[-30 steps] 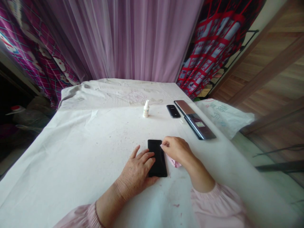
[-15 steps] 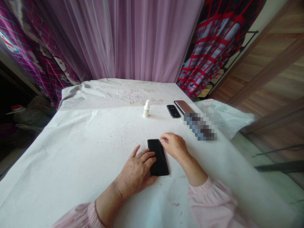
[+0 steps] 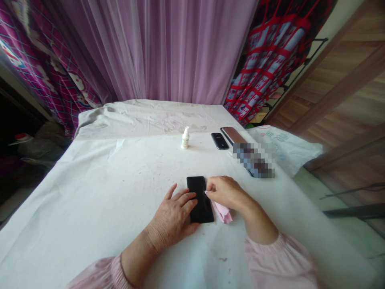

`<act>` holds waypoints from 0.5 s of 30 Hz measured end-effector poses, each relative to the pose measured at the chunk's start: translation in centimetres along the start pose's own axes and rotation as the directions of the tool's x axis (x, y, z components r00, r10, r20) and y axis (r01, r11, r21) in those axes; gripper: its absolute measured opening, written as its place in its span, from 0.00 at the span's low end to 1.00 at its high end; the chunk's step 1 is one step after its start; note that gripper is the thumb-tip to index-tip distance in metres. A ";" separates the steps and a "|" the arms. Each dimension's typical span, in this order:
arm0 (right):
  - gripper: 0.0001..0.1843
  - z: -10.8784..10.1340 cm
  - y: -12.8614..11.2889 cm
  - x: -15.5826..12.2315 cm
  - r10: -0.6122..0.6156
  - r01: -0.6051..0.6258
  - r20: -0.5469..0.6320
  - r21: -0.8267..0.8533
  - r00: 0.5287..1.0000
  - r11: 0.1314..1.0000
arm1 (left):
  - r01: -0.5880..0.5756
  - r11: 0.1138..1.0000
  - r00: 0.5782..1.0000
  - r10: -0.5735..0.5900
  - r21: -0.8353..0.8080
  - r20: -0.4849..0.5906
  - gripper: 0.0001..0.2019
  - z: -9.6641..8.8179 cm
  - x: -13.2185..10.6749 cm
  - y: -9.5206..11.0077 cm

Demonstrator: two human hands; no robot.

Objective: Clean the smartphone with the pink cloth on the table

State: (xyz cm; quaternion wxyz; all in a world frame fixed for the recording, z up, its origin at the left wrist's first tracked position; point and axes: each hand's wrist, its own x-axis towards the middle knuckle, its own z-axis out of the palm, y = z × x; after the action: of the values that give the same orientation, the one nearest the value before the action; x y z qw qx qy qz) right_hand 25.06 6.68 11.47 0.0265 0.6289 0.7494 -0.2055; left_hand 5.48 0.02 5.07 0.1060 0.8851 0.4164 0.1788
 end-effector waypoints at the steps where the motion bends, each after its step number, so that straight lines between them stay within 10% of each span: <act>1: 0.06 0.0 0.0 -0.1 -0.005 0.005 0.002 0.004 1.000 1.000 | -0.001 1.000 1.000 0.001 0.004 0.001 0.26 0.0 0.0 0.0; 15: 0.06 2.4 0.7 2.1 0.009 -0.001 -0.249 0.031 0.968 1.000 | 0.000 1.000 1.000 0.000 0.016 0.002 0.24 0.1 0.0 -0.1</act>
State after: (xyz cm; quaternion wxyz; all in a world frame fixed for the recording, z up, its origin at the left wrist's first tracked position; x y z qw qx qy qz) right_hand 24.73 7.86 8.45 -0.0772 0.6520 0.7419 -0.1363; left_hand 5.45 0.10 4.90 0.0992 0.8862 0.4176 0.1747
